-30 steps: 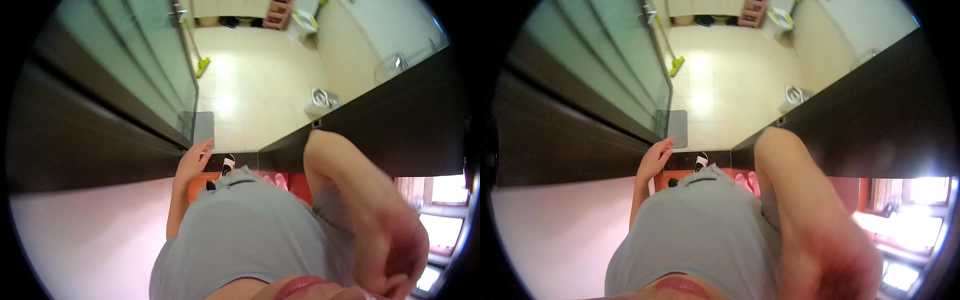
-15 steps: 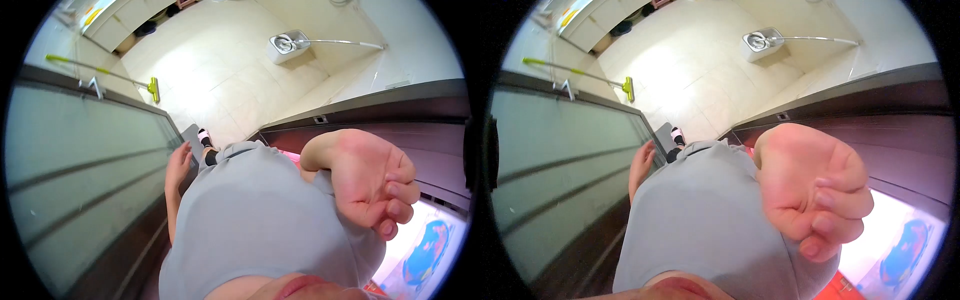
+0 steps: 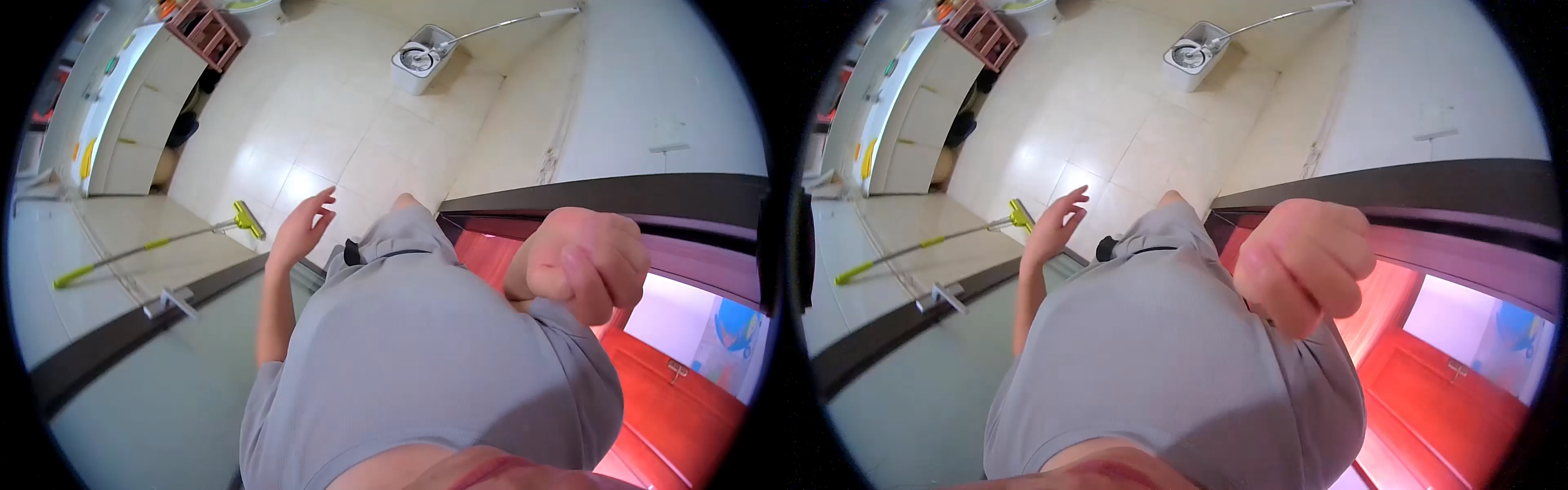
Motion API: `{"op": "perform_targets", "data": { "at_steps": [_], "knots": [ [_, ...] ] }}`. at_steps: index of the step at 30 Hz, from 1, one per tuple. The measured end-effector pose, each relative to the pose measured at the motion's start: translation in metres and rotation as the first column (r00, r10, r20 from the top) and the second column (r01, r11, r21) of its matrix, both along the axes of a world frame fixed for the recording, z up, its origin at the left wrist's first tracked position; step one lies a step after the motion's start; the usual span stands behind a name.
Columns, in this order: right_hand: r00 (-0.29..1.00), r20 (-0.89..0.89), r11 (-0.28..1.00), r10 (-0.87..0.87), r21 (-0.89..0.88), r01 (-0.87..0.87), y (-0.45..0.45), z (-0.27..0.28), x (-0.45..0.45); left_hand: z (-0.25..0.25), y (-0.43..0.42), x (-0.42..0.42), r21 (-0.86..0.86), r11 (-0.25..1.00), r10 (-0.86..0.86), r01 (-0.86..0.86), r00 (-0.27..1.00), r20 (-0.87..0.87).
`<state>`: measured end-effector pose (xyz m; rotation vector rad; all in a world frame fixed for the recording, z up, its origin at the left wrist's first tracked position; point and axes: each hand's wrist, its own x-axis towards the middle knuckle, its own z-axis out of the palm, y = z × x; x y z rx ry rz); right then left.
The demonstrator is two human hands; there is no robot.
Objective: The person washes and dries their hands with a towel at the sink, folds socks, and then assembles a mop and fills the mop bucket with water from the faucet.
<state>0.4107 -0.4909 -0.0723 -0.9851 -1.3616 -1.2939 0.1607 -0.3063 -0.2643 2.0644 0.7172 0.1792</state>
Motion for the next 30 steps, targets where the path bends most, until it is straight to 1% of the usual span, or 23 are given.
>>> {"op": "perform_targets", "data": {
  "at_steps": [1, 3, 4, 5, 6, 7, 9, 11, 13, 15, 17, 19, 20, 21, 22, 23, 25, 26, 27, 28, 29, 30],
  "knots": [
    [0.999, -0.005, 0.999, -0.036, -0.028, 0.035, 0.002, -0.006, 0.011, -0.001, 0.008, 0.011, -0.047, 0.998, -0.046, 0.045, 0.999, -0.026],
    [0.996, -0.009, 0.995, -0.084, -0.047, 0.083, 0.011, -0.015, 0.039, -0.004, 0.03, 0.044, -0.039, 0.995, -0.094, 0.093, 0.995, -0.027],
    [0.99, -0.036, 0.982, -0.139, -0.135, 0.133, 0.016, -0.018, 0.049, -0.004, 0.042, 0.063, -0.032, 0.994, -0.105, 0.105, 0.994, -0.016],
    [0.987, -0.045, 0.974, -0.153, -0.178, 0.143, 0.023, -0.02, 0.067, -0.006, 0.051, 0.08, -0.032, 0.993, -0.113, 0.112, 0.994, -0.009],
    [0.984, -0.053, 0.963, -0.168, -0.22, 0.153, 0.03, -0.022, 0.083, -0.015, 0.064, 0.098, 0.033, 0.99, -0.137, 0.137, 0.99, 0.021],
    [0.981, -0.06, 0.951, -0.184, -0.262, 0.163, 0.037, -0.024, 0.1, -0.013, 0.071, 0.114, 0.027, 0.99, -0.138, 0.138, 0.99, 0.018],
    [0.984, -0.038, 0.942, -0.176, -0.296, 0.157, 0.067, -0.025, 0.142, -0.002, 0.092, 0.154, 0.108, 0.99, -0.085, 0.096, 0.991, -0.107],
    [0.987, -0.062, 0.934, -0.15, -0.335, 0.121, 0.092, -0.022, 0.176, -0.004, 0.113, 0.183, 0.114, 0.989, -0.085, 0.099, 0.989, -0.121],
    [0.992, -0.047, 0.922, -0.12, -0.375, 0.094, 0.118, -0.019, 0.215, -0.013, 0.133, 0.208, 0.132, 0.986, -0.084, 0.101, 0.988, -0.128],
    [0.99, -0.057, 0.923, -0.132, -0.37, 0.102, 0.143, -0.015, 0.25, -0.027, 0.149, 0.226, 0.136, 0.987, -0.069, 0.088, 0.988, -0.138],
    [0.986, -0.076, 0.915, -0.147, -0.388, 0.106, 0.158, -0.018, 0.278, -0.028, 0.157, 0.243, 0.102, 0.991, -0.065, 0.082, 0.985, -0.163],
    [0.988, -0.101, 0.893, -0.115, -0.446, 0.058, 0.175, -0.022, 0.309, -0.03, 0.171, 0.266, 0.086, 0.994, -0.054, 0.07, 0.984, -0.168],
    [0.988, -0.101, 0.894, -0.118, -0.445, 0.061, 0.182, -0.026, 0.322, -0.034, 0.177, 0.274, 0.013, 0.998, -0.059, 0.061, 0.987, -0.15],
    [0.981, -0.149, 0.885, -0.122, -0.465, 0.04, 0.187, -0.032, 0.332, -0.037, 0.184, 0.282, -0.061, 0.997, -0.062, 0.054, 0.989, -0.133],
    [0.971, -0.2, 0.875, -0.128, -0.483, 0.016, 0.194, -0.04, 0.345, -0.039, 0.193, 0.293, -0.077, 0.995, -0.069, 0.058, 0.987, -0.144],
    [0.969, -0.209, 0.874, -0.135, -0.485, 0.017, 0.2, -0.045, 0.356, -0.04, 0.204, 0.304, -0.079, 0.995, -0.076, 0.064, 0.985, -0.153],
    [0.936, -0.258, 0.812, -0.238, -0.581, 0.046, 0.21, -0.059, 0.383, -0.041, 0.23, 0.33, 0.002, 0.992, -0.127, 0.129, 0.98, -0.152],
    [0.929, -0.268, 0.809, -0.257, -0.585, 0.055, 0.215, -0.064, 0.394, -0.036, 0.244, 0.348, 0.011, 0.99, -0.138, 0.142, 0.976, -0.171],
    [0.913, -0.278, 0.771, -0.299, -0.634, 0.059, 0.221, -0.068, 0.407, -0.04, 0.26, 0.364, 0.008, 0.987, -0.156, 0.16, 0.972, -0.175],
    [0.897, -0.283, 0.73, -0.34, -0.68, 0.062, 0.228, -0.069, 0.418, -0.042, 0.277, 0.38, 0.044, 0.981, -0.181, 0.191, 0.969, -0.166],
    [0.891, -0.282, 0.726, -0.356, -0.684, 0.073, 0.234, -0.07, 0.431, -0.043, 0.293, 0.401, 0.077, 0.973, -0.205, 0.219, 0.966, -0.157],
    [0.865, -0.294, 0.686, -0.406, -0.723, 0.077, 0.239, -0.07, 0.442, -0.042, 0.307, 0.422, 0.119, 0.958, -0.233, 0.26, 0.952, -0.2]
  ]
}}
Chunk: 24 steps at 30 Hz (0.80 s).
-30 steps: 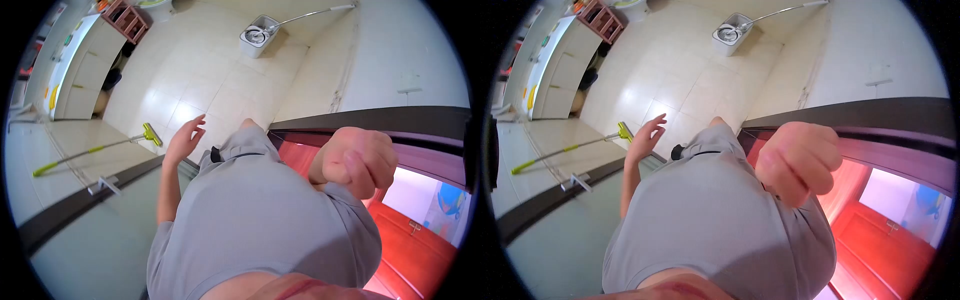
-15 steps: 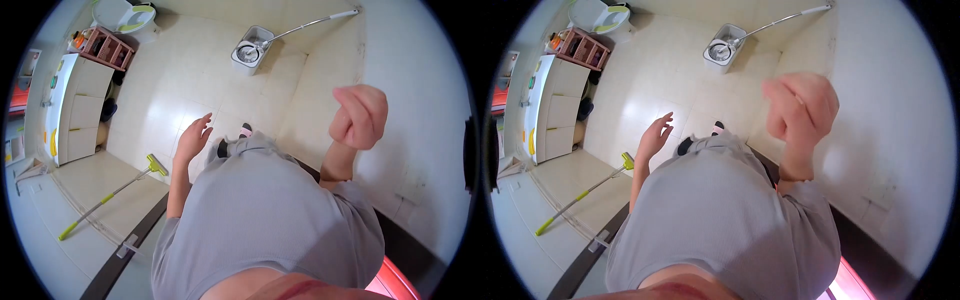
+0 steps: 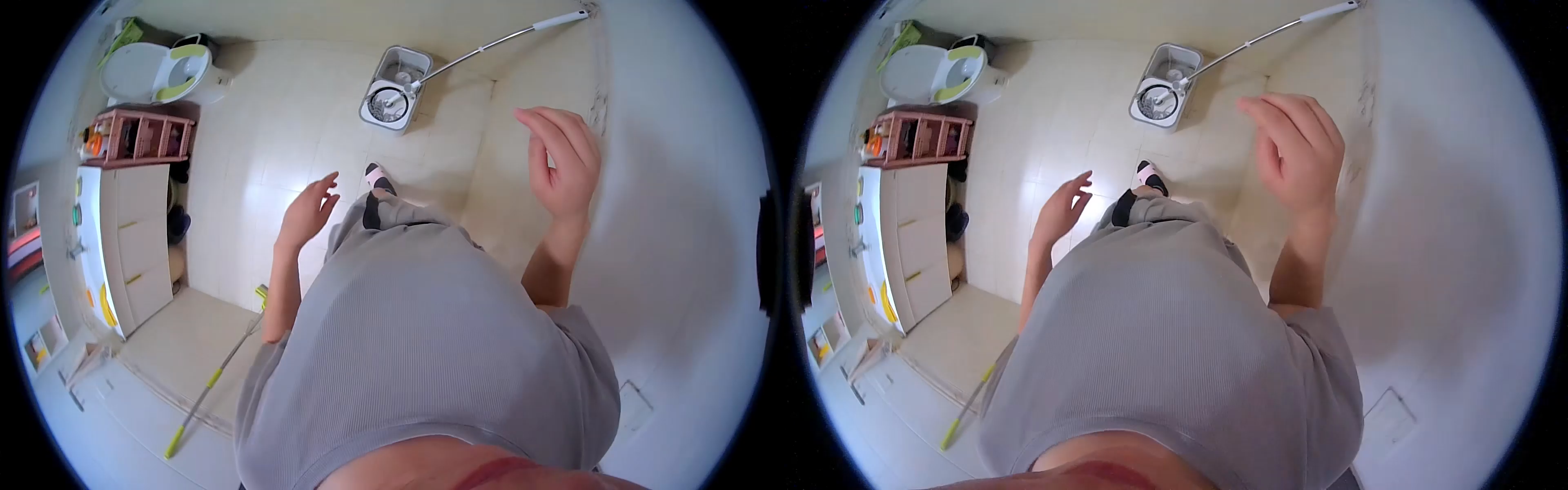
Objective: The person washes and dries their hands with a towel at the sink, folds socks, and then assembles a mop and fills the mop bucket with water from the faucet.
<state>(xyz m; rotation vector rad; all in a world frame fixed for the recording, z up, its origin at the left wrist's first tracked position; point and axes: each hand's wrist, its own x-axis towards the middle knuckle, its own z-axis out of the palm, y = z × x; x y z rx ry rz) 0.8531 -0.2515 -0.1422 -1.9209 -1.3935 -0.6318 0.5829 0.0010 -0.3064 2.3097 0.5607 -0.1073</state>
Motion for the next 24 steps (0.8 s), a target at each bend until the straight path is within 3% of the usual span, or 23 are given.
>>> {"op": "perform_targets", "data": {
  "at_steps": [5, 8, 9, 12, 14, 16, 17, 19, 20, 22, 23, 24],
  "knots": [
    [0.97, -0.154, 0.97, -0.19, -0.18, 0.162, 0.017, 0.003, 0.047, 0.017, 0.049, 0.108, 0.011, 0.983, -0.184, 0.184, 0.982, -0.03],
    [0.921, -0.215, 0.923, -0.324, -0.284, 0.259, 0.016, -0.012, 0.073, 0.019, 0.061, 0.155, 0.107, 0.948, -0.295, 0.3, 0.954, -0.06],
    [0.892, -0.309, 0.915, -0.331, -0.335, 0.224, 0.013, -0.022, 0.083, 0.018, 0.063, 0.164, 0.102, 0.945, -0.305, 0.31, 0.95, -0.066],
    [0.811, -0.485, 0.913, -0.327, -0.383, 0.14, 0.008, -0.058, 0.115, 0.012, 0.06, 0.175, -0.149, 0.971, -0.198, 0.19, 0.979, -0.044],
    [0.755, -0.577, 0.915, -0.311, -0.397, 0.074, 0.005, -0.089, 0.149, 0.002, 0.06, 0.178, -0.108, 0.981, -0.171, 0.163, 0.983, -0.072],
    [0.609, -0.747, 0.929, -0.265, -0.367, -0.045, 0.005, -0.126, 0.202, -0.001, 0.051, 0.173, -0.057, 0.995, -0.088, 0.081, 0.988, -0.129],
    [0.612, -0.75, 0.93, -0.251, -0.363, -0.063, 0.004, -0.154, 0.232, -0.004, 0.048, 0.17, -0.053, 0.997, -0.069, 0.063, 0.989, -0.132],
    [0.254, -0.963, 0.992, -0.093, -0.111, -0.055, 0.004, -0.208, 0.292, -0.013, 0.04, 0.156, -0.116, 0.988, 0.081, -0.103, 0.98, -0.181],
    [0.247, -0.965, 0.992, -0.084, -0.103, -0.068, 0.008, -0.219, 0.319, -0.015, 0.034, 0.151, -0.129, 0.979, 0.13, -0.16, 0.968, -0.217],
    [-0.219, -0.973, 0.969, 0.076, 0.02, 0.247, 0.013, -0.239, 0.372, -0.023, 0.021, 0.14, -0.168, 0.949, 0.209, -0.266, 0.933, -0.294],
    [-0.226, -0.971, 0.972, 0.076, 0.021, 0.236, 0.011, -0.261, 0.402, -0.028, 0.014, 0.134, -0.164, 0.946, 0.221, -0.278, 0.928, -0.3],
    [-0.275, -0.951, 0.92, 0.138, 0.02, 0.392, 0.005, -0.292, 0.433, -0.033, 0.006, 0.127, -0.185, 0.922, 0.266, -0.341, 0.902, -0.341]
  ]
}}
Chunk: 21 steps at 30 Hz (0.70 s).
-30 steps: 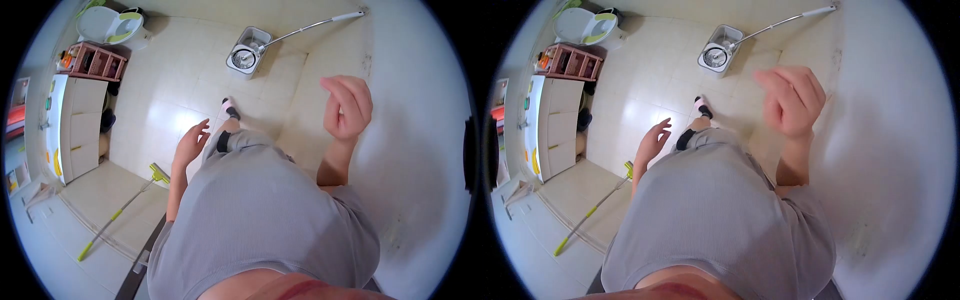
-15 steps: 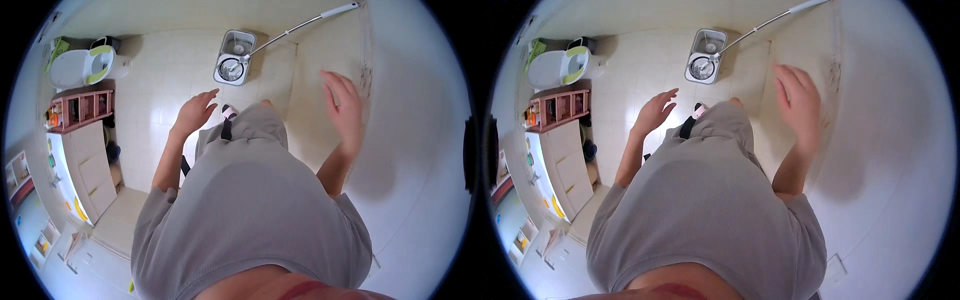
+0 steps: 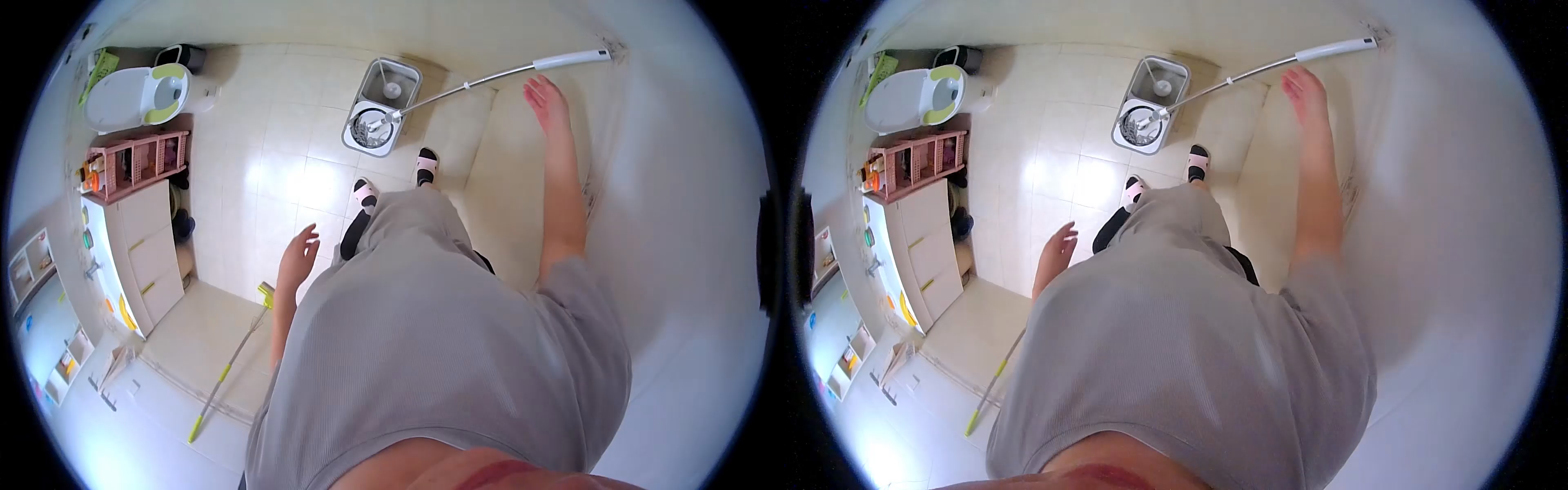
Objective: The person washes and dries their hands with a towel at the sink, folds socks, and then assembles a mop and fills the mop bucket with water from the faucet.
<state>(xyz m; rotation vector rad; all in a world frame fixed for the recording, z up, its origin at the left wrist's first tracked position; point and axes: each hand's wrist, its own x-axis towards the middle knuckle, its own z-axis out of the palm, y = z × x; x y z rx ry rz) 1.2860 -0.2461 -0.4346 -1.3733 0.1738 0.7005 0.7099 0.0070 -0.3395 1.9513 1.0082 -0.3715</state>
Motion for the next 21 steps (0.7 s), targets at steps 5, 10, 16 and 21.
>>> {"op": "perform_targets", "data": {
  "at_steps": [5, 10, 16, 21],
  "knots": [
    [0.927, -0.12, 0.904, -0.356, -0.298, 0.308, 0.016, -0.061, 0.111, -0.026, -0.042, -0.043, -0.115, 0.962, 0.232, -0.246, 0.965, -0.124],
    [0.827, -0.309, 0.877, -0.469, -0.055, 0.477, 0.031, -0.074, 0.138, -0.039, -0.079, -0.083, -0.201, 0.894, 0.368, -0.4, 0.912, -0.181],
    [0.776, -0.157, 0.773, -0.611, 0.092, 0.628, 0.055, -0.077, 0.102, -0.033, -0.087, -0.081, -0.24, 0.87, 0.379, -0.431, 0.895, -0.233],
    [0.956, 0.06, 0.877, -0.289, 0.417, 0.239, 0.082, 0.003, -0.021, -0.069, -0.075, -0.095, -0.34, 0.837, 0.397, -0.428, 0.904, -0.16]
  ]
}}
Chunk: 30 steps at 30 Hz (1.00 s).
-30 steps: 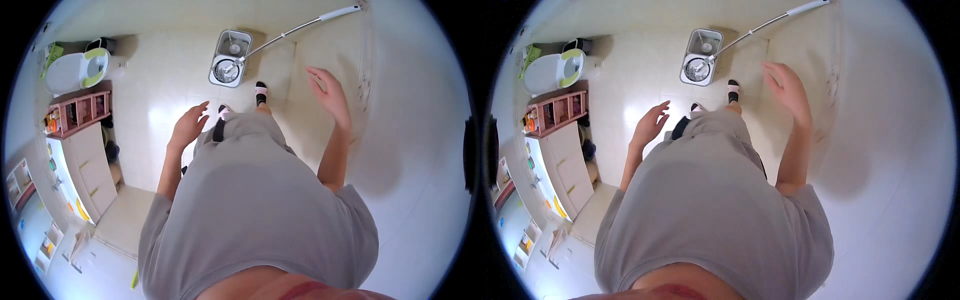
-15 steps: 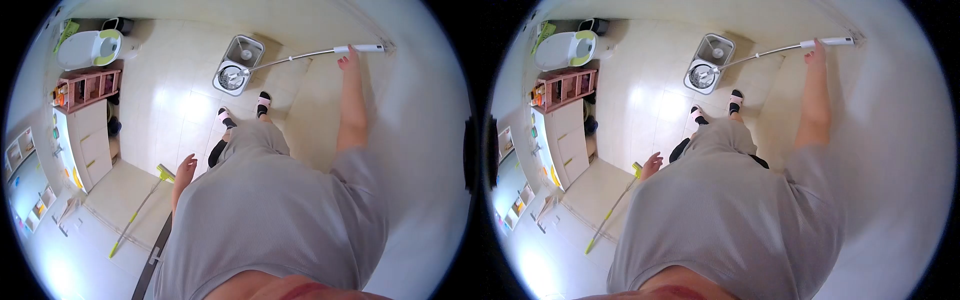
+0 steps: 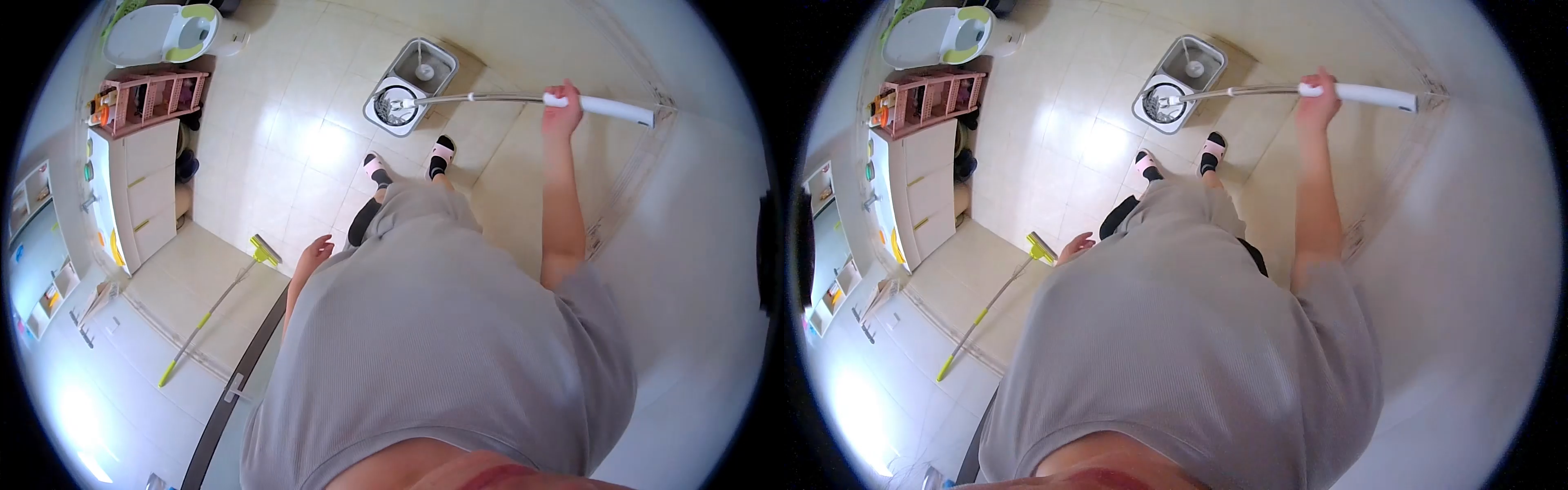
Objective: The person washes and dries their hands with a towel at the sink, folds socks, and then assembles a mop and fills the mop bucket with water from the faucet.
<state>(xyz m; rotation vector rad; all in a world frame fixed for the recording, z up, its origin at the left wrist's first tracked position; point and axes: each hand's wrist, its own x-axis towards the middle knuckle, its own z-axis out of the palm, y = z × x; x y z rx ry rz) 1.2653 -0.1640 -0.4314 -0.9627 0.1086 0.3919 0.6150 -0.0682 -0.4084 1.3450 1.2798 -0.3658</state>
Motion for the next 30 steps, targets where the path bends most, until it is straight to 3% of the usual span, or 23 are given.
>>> {"op": "perform_targets", "data": {
  "at_steps": [2, 4, 6, 8, 10, 12, 14, 16, 20, 21, 22, 24, 25, 26, 27, 28, 29, 30],
  "knots": [
    [0.991, 0.048, 0.99, 0.122, -0.078, -0.118, 0.02, 0.034, -0.061, -0.003, 0.01, 0.005, 0.02, 0.999, -0.027, 0.028, 1.0, -0.014],
    [0.898, 0.178, 0.907, 0.403, -0.212, -0.365, 0.036, 0.063, -0.117, -0.009, 0.023, 0.008, 0.065, 0.994, -0.08, 0.082, 0.996, -0.042],
    [0.736, 0.271, 0.74, 0.621, -0.514, -0.435, 0.05, 0.086, -0.165, -0.029, 0.033, -0.007, 0.094, 0.99, -0.104, 0.102, 0.994, 0.016],
    [0.536, 0.394, 0.665, 0.746, -0.467, -0.582, 0.069, 0.112, -0.203, -0.039, 0.039, -0.017, 0.162, 0.984, -0.075, 0.068, 0.996, 0.04],
    [0.333, 0.577, 0.635, 0.746, -0.465, -0.617, 0.09, 0.096, -0.235, -0.036, 0.041, -0.021, 0.2, 0.98, -0.043, 0.026, 0.996, 0.083],
    [0.161, 0.508, 0.485, 0.846, -0.608, -0.629, 0.111, 0.108, -0.267, -0.036, 0.04, -0.026, 0.129, 0.988, 0.075, -0.081, 0.996, 0.05],
    [0.147, 0.464, 0.443, 0.873, -0.633, -0.635, 0.14, 0.097, -0.29, -0.056, 0.035, -0.045, 0.089, 0.985, 0.143, -0.148, 0.988, 0.061],
    [0.222, 0.566, 0.579, 0.794, -0.592, -0.56, 0.17, 0.085, -0.302, -0.073, 0.028, -0.063, 0.011, 0.98, 0.196, -0.196, 0.98, 0.022],
    [0.626, 0.238, 0.643, 0.743, -0.513, -0.569, 0.201, 0.15, -0.283, -0.094, 0.004, -0.096, -0.051, 0.943, 0.333, -0.329, 0.934, 0.133],
    [0.665, 0.242, 0.685, 0.707, -0.469, -0.557, 0.201, 0.175, -0.277, -0.091, -0.004, -0.098, -0.059, 0.922, 0.386, -0.382, 0.914, 0.126],
    [0.679, 0.255, 0.711, 0.688, -0.42, -0.563, 0.202, 0.192, -0.269, -0.087, -0.011, -0.103, -0.061, 0.898, 0.44, -0.436, 0.89, 0.117],
    [0.687, 0.257, 0.732, 0.679, -0.3, -0.612, 0.193, 0.219, -0.246, -0.064, -0.024, -0.089, 0.052, 0.896, 0.444, -0.441, 0.893, -0.068],
    [0.686, 0.247, 0.729, 0.684, -0.237, -0.642, 0.191, 0.229, -0.236, -0.094, -0.028, -0.11, 0.055, 0.935, 0.352, -0.35, 0.935, -0.037],
    [0.688, 0.256, 0.733, 0.68, -0.186, -0.655, 0.184, 0.239, -0.227, -0.115, -0.038, -0.121, 0.065, 0.925, 0.372, -0.374, 0.927, 0.038],
    [0.696, 0.299, 0.752, 0.653, -0.146, -0.643, 0.174, 0.245, -0.218, -0.103, -0.038, -0.113, 0.038, 0.936, 0.35, -0.349, 0.936, -0.044],
    [0.674, 0.425, 0.774, 0.604, -0.107, -0.625, 0.166, 0.243, -0.203, -0.133, -0.046, -0.124, -0.046, 0.918, 0.393, -0.394, 0.919, -0.027],
    [0.715, 0.434, 0.813, 0.549, -0.077, -0.577, 0.16, 0.262, -0.209, -0.127, -0.046, -0.114, -0.083, 0.899, 0.423, -0.43, 0.902, -0.09],
    [0.645, 0.49, 0.77, 0.587, -0.092, -0.631, 0.153, 0.276, -0.205, -0.141, -0.049, -0.114, -0.106, 0.876, 0.467, -0.471, 0.882, -0.059]
  ]
}}
